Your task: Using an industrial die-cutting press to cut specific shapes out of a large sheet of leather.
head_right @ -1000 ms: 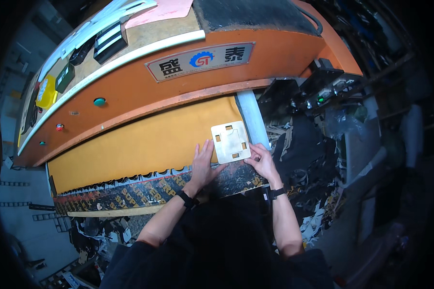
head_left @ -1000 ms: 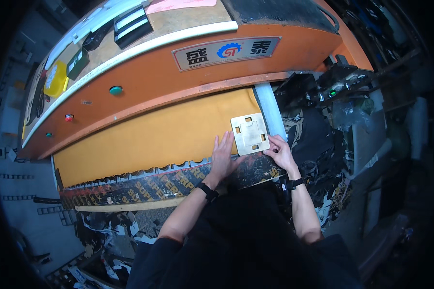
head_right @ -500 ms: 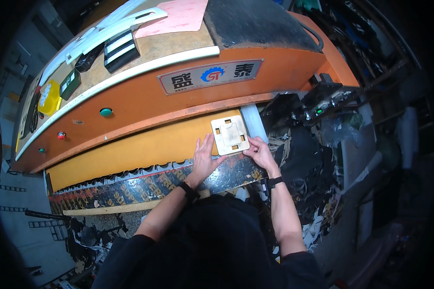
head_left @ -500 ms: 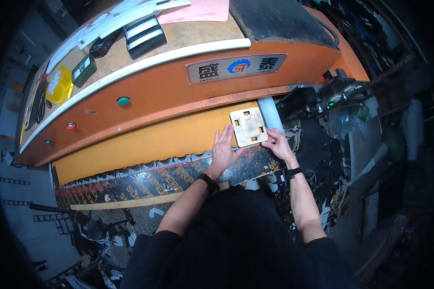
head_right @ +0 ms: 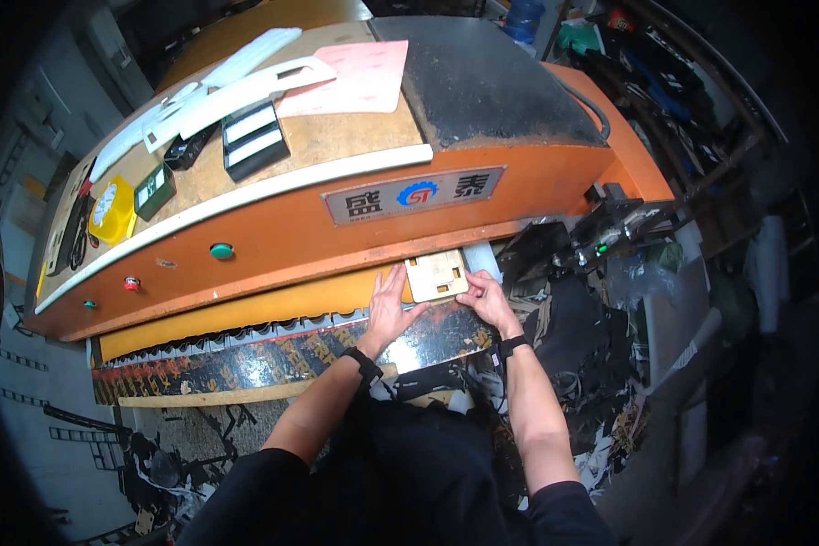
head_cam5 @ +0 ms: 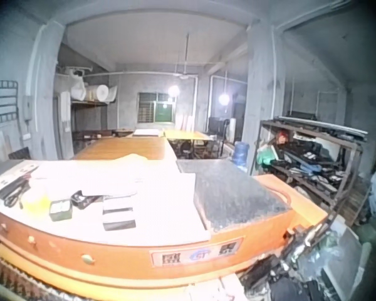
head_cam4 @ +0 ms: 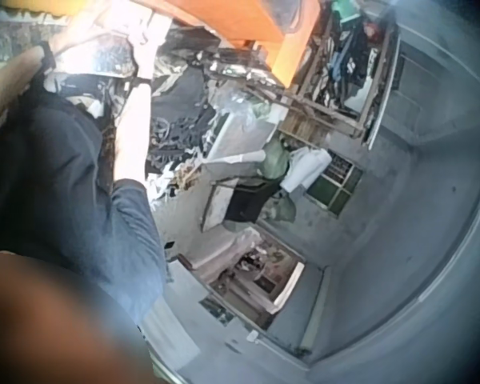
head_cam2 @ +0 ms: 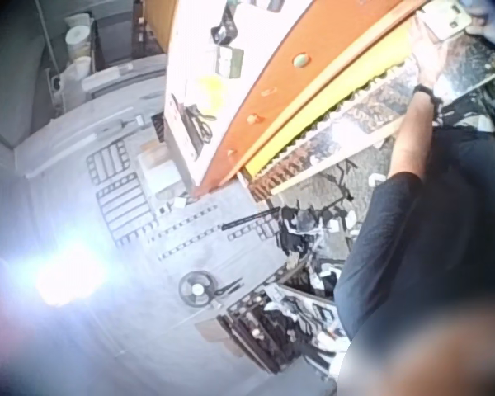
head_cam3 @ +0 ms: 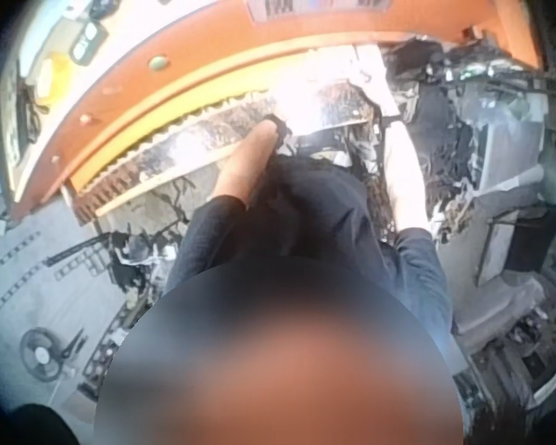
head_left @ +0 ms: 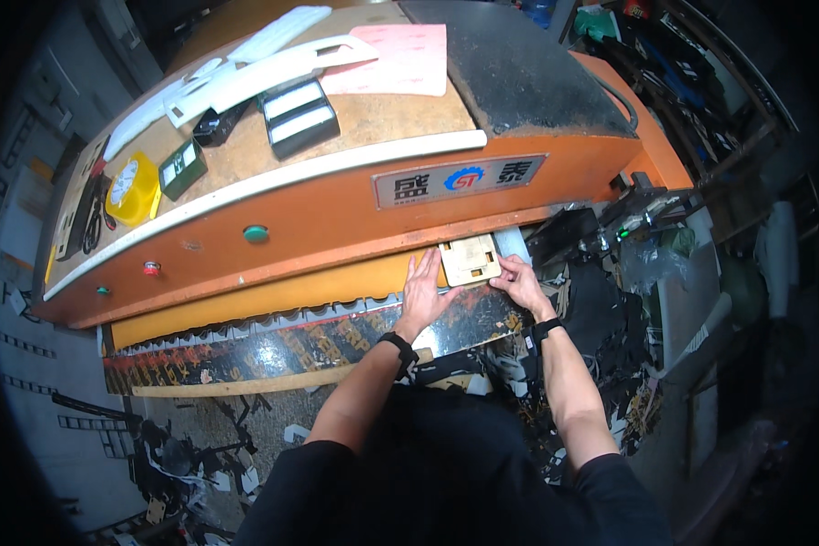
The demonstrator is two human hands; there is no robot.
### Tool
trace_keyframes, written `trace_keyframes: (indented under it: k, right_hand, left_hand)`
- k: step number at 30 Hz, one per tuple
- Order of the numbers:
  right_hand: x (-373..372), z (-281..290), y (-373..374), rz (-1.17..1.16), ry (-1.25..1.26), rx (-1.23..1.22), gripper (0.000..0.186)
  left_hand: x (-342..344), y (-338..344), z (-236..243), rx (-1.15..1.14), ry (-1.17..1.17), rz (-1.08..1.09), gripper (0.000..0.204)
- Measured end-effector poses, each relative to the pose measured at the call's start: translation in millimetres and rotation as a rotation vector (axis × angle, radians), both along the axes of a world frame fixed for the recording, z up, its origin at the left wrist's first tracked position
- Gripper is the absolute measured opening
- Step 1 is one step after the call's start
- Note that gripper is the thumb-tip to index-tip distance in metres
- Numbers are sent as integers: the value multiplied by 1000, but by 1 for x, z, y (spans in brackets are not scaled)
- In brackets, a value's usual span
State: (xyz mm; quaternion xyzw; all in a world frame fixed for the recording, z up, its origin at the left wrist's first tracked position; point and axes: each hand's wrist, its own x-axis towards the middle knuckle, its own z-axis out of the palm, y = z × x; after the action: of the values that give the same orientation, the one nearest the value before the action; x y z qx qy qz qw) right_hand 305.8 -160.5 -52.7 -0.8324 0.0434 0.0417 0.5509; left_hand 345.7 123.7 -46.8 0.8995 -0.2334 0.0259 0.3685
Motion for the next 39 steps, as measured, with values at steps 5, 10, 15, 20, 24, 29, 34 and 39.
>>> trace_keyframes:
  k: [5, 10, 15, 20, 24, 29, 34, 39]
  right_hand:
    - [15, 2, 6, -25, -45, -43, 69]
    - [24, 9, 22, -64, -49, 57, 75]
    - [-20, -3, 26, -311, -124, -161, 57]
    - [-41, 41, 125, -163, -133, -76, 26]
    - [-12, 95, 222, 224, -216, -78, 17]
    - [39, 170, 341, 479, -548, -19, 8]
    - [98, 216, 411, 391, -749, -59, 0]
    - [69, 171, 394, 304, -614, -180, 5]
  left_hand:
    - [16, 1, 2, 6, 25, 22, 101]
    - [23, 19, 21, 3, 183, 3, 109]
    - [-22, 79, 58, 93, 119, -80, 91]
    - [-83, 229, 86, -47, 106, 190, 53]
    - [-77, 380, 104, -137, 48, 784, 44]
    - [-37, 563, 175, -144, -192, 1071, 84]
    - [14, 680, 230, -348, -127, 1072, 78]
    - [26, 638, 198, -288, -69, 917, 64]
